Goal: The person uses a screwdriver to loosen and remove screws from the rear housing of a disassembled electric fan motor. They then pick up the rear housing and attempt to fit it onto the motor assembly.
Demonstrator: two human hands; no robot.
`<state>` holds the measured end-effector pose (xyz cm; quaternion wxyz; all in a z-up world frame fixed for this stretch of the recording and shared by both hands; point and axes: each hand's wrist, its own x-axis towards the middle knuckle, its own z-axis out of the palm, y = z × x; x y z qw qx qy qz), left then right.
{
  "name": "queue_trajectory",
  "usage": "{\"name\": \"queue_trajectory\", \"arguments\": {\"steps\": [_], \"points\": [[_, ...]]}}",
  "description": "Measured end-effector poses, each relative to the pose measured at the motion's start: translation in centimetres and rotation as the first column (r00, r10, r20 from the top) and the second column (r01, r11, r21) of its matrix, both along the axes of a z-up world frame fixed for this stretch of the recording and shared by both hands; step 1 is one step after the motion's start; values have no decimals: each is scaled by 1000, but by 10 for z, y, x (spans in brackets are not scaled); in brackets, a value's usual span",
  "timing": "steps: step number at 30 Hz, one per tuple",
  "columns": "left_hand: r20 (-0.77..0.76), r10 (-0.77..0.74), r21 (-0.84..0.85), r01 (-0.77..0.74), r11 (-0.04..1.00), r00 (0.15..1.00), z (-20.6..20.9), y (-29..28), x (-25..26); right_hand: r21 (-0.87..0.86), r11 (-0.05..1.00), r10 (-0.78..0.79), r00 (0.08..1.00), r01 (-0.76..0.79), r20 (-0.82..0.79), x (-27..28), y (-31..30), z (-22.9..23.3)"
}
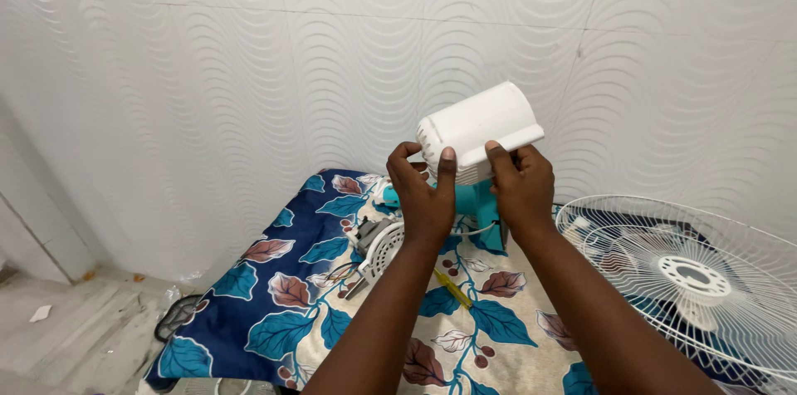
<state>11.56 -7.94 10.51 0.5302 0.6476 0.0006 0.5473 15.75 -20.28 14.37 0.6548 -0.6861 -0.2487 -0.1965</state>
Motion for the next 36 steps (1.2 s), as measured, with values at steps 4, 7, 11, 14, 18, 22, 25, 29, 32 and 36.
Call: {"name": "queue_trajectory", "arguments": {"steps": [4, 7, 11, 14, 18, 22, 25, 29, 32, 36], "points": [[-35, 28, 2, -28, 1000, 999, -4, 26, -16, -18, 999, 38, 999, -39, -21, -14, 24, -7], [-54, 72, 3, -72, 997, 996, -12, 43, -29, -35, 997, 62, 997, -64, -45, -25, 42, -16], [-91, 89, -23, -91, 996, 992, -24, 65, -43, -58, 995, 84, 996, -85, -17, -37, 62, -30], [-90, 53, -54, -58, 997, 995, -33, 78, -52, -55, 991, 123, 992, -125, -31, -42, 76, -41], [-161, 40, -88, -55, 995, 986, -42, 93, -65, -62, 984, 162, 986, -164, -41, -49, 91, -60], [-173, -30, -110, 11, 994, 985, -49, 106, -74, -86, 965, 246, 969, -248, -31, -50, 99, -73], [-220, -43, -97, 22, 995, 974, -54, 116, -77, -98, 955, 275, 960, -279, -44, -49, 104, -79], [-265, -101, -139, 66, 988, 959, -59, 122, -76, -161, 955, 238, 968, -249, -80, -47, 107, -84], [-328, -101, -161, 50, 986, 939, -61, 127, -77, -200, 951, 231, 972, -236, -49, -47, 108, -86], [-386, -109, -179, 41, 983, 916, -68, 133, -76, -311, 934, 187, 982, -175, 10, -49, 105, -87]]}}
